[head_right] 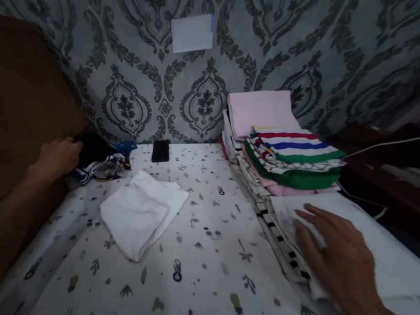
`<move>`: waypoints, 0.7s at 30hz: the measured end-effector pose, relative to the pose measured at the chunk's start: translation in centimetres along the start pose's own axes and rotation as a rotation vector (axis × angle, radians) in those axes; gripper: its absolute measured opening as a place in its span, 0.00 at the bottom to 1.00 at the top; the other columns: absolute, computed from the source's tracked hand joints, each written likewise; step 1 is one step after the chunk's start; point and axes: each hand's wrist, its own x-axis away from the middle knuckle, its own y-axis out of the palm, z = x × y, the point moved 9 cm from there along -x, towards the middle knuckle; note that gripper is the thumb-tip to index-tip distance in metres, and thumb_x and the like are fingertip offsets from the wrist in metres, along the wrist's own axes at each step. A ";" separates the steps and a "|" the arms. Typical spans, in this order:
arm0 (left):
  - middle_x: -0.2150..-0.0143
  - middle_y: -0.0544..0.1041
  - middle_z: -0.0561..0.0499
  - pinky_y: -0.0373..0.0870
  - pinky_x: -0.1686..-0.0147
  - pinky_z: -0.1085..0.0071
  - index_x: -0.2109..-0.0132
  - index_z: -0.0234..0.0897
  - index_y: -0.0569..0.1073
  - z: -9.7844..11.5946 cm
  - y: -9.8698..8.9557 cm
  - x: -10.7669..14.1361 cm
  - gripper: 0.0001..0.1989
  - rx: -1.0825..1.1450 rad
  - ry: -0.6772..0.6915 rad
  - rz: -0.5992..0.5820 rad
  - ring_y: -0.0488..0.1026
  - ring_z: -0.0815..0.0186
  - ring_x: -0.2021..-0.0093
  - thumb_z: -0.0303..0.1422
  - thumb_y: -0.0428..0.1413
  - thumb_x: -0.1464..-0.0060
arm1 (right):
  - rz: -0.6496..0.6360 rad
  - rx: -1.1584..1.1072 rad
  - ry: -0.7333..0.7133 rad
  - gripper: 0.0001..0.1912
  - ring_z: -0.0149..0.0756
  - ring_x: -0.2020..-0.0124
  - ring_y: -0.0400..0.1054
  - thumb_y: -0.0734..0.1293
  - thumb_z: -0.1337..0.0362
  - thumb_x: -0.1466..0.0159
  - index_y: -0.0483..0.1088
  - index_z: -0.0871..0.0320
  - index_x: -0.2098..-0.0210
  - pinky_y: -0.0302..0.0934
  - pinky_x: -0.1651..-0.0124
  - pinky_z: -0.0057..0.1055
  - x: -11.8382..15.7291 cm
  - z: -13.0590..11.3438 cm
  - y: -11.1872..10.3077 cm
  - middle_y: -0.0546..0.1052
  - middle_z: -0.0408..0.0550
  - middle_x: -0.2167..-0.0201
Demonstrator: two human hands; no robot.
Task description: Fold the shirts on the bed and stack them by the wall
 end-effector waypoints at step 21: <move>0.61 0.78 0.51 0.66 0.61 0.73 0.60 0.39 0.74 12.3 -3.0 10.1 0.13 0.540 0.745 -0.246 0.75 0.61 0.59 0.26 0.49 0.52 | -0.398 -0.577 0.040 0.06 0.37 0.70 0.65 0.61 0.61 0.37 0.69 0.54 0.64 0.58 0.68 0.33 -12.5 -19.8 14.8 0.72 0.45 0.72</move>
